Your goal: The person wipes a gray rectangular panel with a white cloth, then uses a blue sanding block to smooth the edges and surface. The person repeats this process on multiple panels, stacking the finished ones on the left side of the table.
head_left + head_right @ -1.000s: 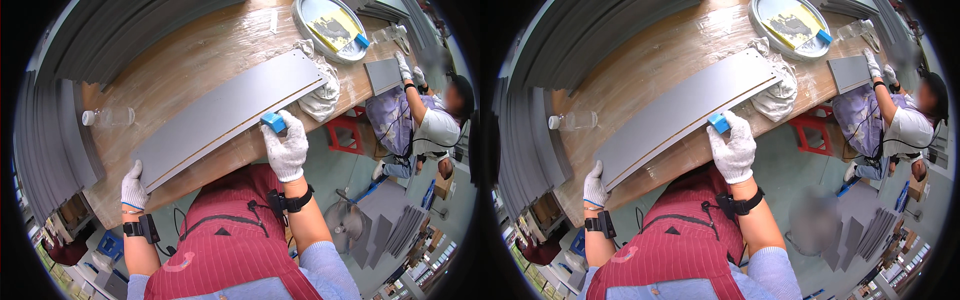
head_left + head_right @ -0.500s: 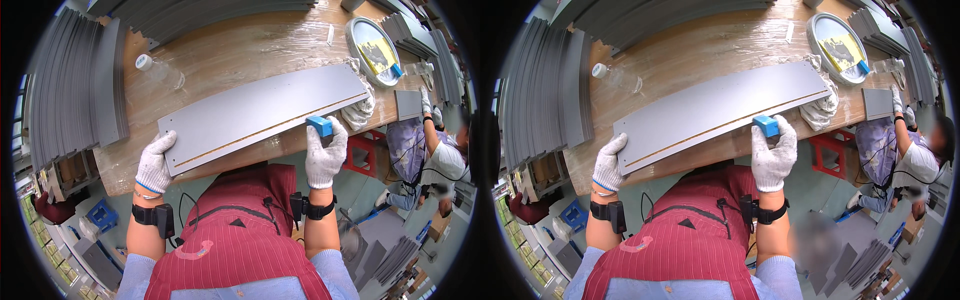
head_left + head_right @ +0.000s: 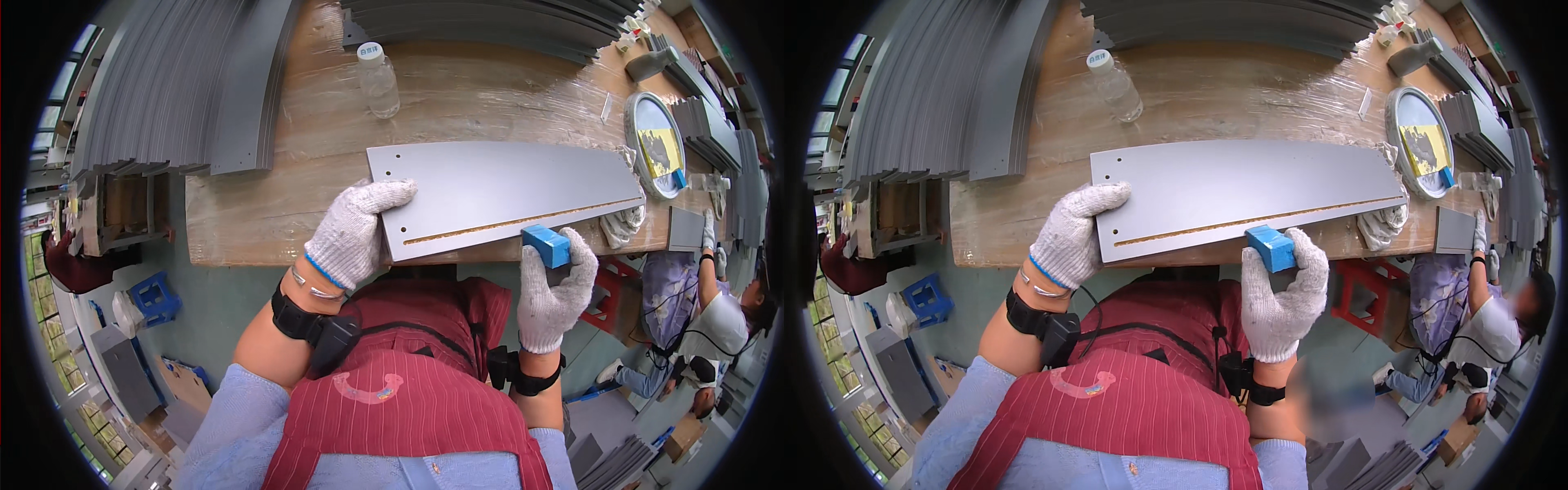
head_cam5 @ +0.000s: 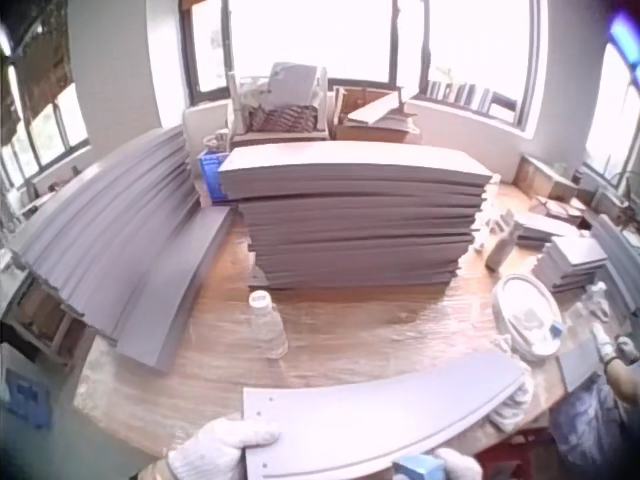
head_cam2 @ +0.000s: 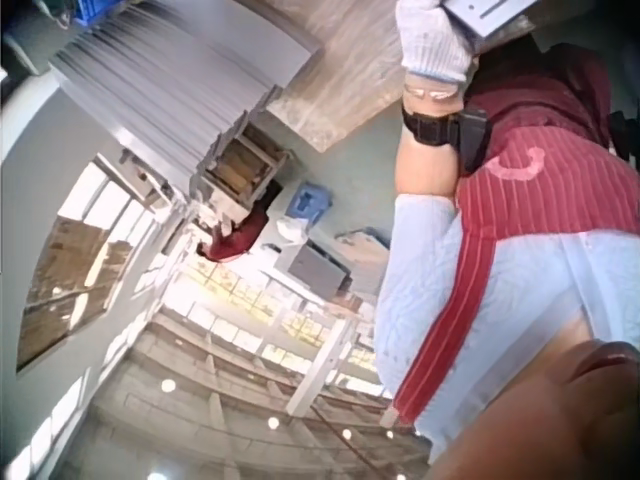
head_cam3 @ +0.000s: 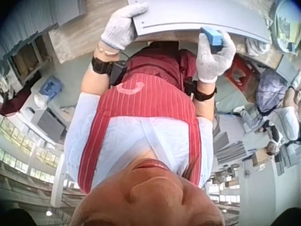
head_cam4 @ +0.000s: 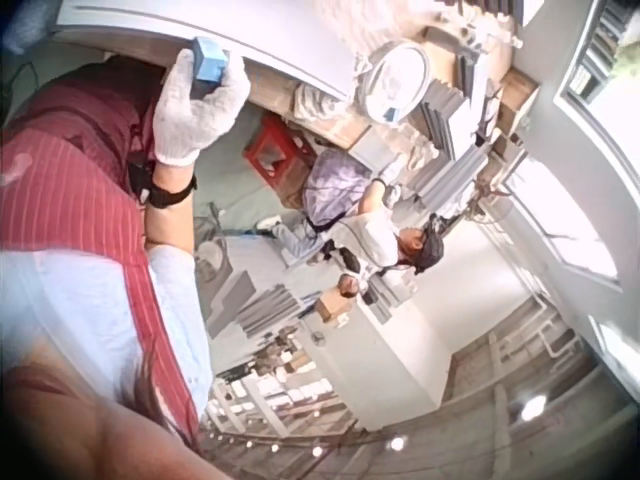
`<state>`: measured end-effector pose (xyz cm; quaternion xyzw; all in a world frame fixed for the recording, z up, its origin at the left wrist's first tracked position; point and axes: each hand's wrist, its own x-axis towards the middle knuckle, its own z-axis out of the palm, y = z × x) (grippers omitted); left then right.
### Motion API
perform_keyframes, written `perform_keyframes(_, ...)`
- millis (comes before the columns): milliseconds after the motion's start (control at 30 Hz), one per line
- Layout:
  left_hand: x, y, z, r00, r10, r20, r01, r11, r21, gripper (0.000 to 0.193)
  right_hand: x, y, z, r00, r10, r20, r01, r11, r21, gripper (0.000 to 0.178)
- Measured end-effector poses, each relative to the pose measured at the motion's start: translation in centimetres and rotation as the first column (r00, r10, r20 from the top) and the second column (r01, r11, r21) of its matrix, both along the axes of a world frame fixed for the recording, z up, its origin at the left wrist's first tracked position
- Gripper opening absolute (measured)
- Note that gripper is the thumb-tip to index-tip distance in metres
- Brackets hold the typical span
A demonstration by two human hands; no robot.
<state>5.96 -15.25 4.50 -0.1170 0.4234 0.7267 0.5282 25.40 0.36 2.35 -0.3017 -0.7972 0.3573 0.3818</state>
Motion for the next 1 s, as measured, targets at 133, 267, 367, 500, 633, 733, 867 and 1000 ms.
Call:
perform_keyframes(133, -0.2, -0.5, -1.0, 1.0, 0.001, -0.014, 0.001, 0.997, 0.083, 0.044, -2.2, -3.2, 2.7, 0.976, 0.215, 0.033, -0.217, 0.966, 0.143, 0.05)
perform_keyframes(267, -0.1, 0.0, -1.0, 1.0, -0.004, -0.021, 0.006, 0.996, 0.089, 0.042, -4.3, -5.8, 4.8, 0.892, 0.452, 0.004, -0.442, 0.87, 0.22, 0.053)
perform_keyframes(367, -0.4, -0.1, -1.1, 1.0, -0.024, -0.008, 0.024, 0.994, 0.104, 0.04, -4.6, -6.3, 5.6, 0.869, 0.493, 0.054, -0.489, 0.833, 0.258, 0.055)
perform_keyframes(500, -0.2, -0.1, -1.3, 1.0, 0.013, -0.01, -0.011, 0.991, 0.136, 0.041, -3.6, -5.3, 5.0, 0.944, 0.321, 0.069, -0.326, 0.891, 0.317, 0.054)
perform_keyframes(633, -0.4, -0.2, -1.5, 1.0, -0.009, 0.025, 0.005, 0.99, 0.14, 0.042, -4.7, -6.8, 6.2, 0.885, 0.461, 0.068, -0.46, 0.838, 0.294, 0.056)
perform_keyframes(733, -0.5, -0.3, -1.5, 0.999, 0.006, 0.035, -0.01, 0.99, 0.141, 0.042, -4.7, -6.6, 5.9, 0.895, 0.437, 0.088, -0.442, 0.844, 0.303, 0.055)
perform_keyframes(867, -0.6, 0.1, -0.8, 0.999, 0.022, -0.032, -0.018, 0.995, 0.097, 0.041, -3.0, -5.1, 5.2, 0.964, 0.266, 0.029, -0.265, 0.934, 0.24, 0.052)
perform_keyframes(1000, -0.6, 0.1, 0.3, 0.991, 0.0, -0.136, 0.016, 0.993, 0.118, 0.043, -2.0, -4.2, 4.8, 0.969, 0.242, -0.045, -0.234, 0.963, 0.135, 0.051)
